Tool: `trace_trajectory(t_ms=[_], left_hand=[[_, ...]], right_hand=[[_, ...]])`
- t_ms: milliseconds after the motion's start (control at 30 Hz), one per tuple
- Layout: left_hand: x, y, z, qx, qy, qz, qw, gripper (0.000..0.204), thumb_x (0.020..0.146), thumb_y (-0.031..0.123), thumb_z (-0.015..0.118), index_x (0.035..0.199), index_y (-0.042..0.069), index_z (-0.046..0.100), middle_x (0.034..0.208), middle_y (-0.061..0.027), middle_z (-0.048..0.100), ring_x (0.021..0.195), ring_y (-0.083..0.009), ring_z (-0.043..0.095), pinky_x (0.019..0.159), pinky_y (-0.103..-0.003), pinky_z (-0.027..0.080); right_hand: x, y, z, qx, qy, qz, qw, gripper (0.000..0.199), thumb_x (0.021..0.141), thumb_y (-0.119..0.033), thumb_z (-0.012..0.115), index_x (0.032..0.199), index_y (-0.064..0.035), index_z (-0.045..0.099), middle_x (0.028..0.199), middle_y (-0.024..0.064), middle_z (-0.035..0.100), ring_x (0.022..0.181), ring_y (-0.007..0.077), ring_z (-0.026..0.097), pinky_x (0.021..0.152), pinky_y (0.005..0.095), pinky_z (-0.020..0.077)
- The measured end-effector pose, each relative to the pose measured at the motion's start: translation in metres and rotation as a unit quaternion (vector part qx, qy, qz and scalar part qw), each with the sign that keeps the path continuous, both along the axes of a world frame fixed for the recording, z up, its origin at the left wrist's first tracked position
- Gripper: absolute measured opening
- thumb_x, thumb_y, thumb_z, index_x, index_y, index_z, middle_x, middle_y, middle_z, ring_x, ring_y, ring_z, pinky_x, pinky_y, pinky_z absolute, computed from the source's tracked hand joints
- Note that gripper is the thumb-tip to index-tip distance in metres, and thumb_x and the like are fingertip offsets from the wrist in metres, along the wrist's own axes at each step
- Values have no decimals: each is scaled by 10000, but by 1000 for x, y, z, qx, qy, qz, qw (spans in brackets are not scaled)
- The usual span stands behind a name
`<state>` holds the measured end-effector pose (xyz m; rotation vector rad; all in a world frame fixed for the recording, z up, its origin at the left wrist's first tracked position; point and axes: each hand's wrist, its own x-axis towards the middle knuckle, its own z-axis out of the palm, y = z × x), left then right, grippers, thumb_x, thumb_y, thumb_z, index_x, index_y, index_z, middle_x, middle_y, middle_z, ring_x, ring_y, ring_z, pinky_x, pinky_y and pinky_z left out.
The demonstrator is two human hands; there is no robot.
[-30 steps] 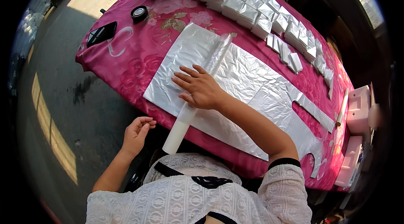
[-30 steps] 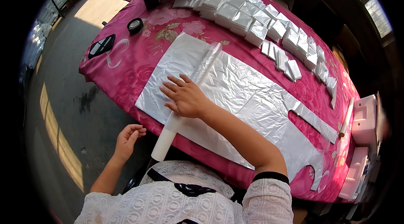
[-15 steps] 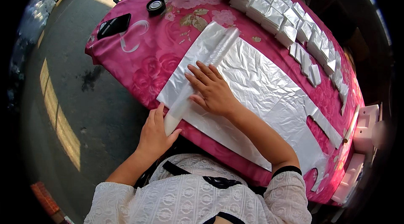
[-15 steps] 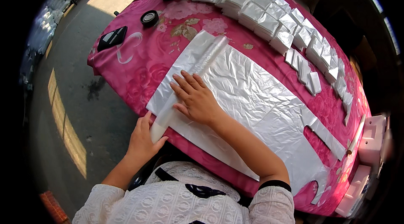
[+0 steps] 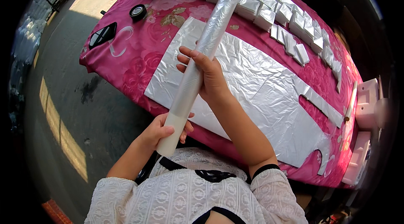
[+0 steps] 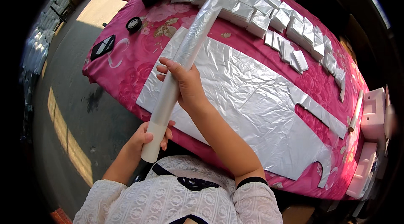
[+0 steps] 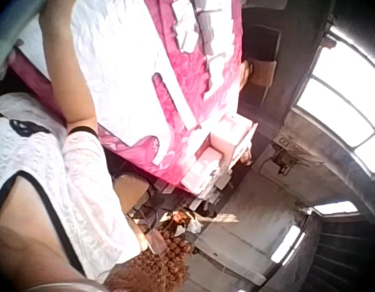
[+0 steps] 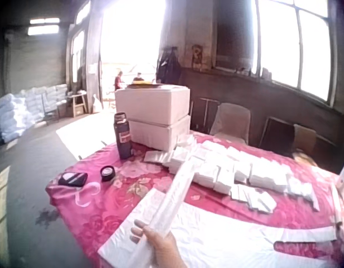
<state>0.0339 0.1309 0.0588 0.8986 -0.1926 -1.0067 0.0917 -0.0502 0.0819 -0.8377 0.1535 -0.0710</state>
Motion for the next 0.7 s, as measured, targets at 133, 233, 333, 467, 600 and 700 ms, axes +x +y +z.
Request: trace_trajectory(t_ms=[133,233,333,467,600,700], left_hand=[[-12,-41,11,103,-3,-50,993,486,757,250,700,1107,-29,511,833,-67,590,688,-123,582,657,-268,499],[-28,-59,7,164,-27,-85,982,483,718,213,715,1067,-42,498,792,-70,544,643,-132,572,588,-277,501],[-38,-72,9,114,48,-134,983,349,753,161,703,1007,11,515,766,-39,544,626,-112,551,591,-282,475],[-49,-79,4,71,85,-175,978,327,752,162,700,984,31,510,745,-28,527,605,-116,535,566,-282,458],[-45,-76,-13,38,78,-226,970,422,771,187,679,1099,16,476,869,-64,559,736,-143,569,642,-301,479],[-46,-86,-14,200,-192,-139,951,544,818,251,630,1239,5,390,1038,-113,558,924,-161,566,761,-318,478]], right_hand=[[-28,-41,10,-65,2,-19,998,748,733,-246,711,1285,12,277,911,94,543,830,146,564,727,300,504],[-52,-59,0,-28,12,-50,998,732,733,-247,713,1270,11,288,873,76,528,792,138,556,701,296,502],[-81,-63,-9,40,4,-75,996,722,733,-248,713,1260,16,294,858,66,514,764,132,546,694,292,500],[-106,-67,-11,60,-2,-91,994,681,753,-226,699,1252,10,301,872,65,507,767,131,540,698,293,499],[-118,-65,-13,32,45,-139,989,587,769,-199,693,1201,-9,344,864,63,515,763,131,543,699,291,496],[-120,-57,-36,-46,56,-187,980,484,768,-180,698,1112,-22,397,860,65,529,754,134,549,697,291,490]])
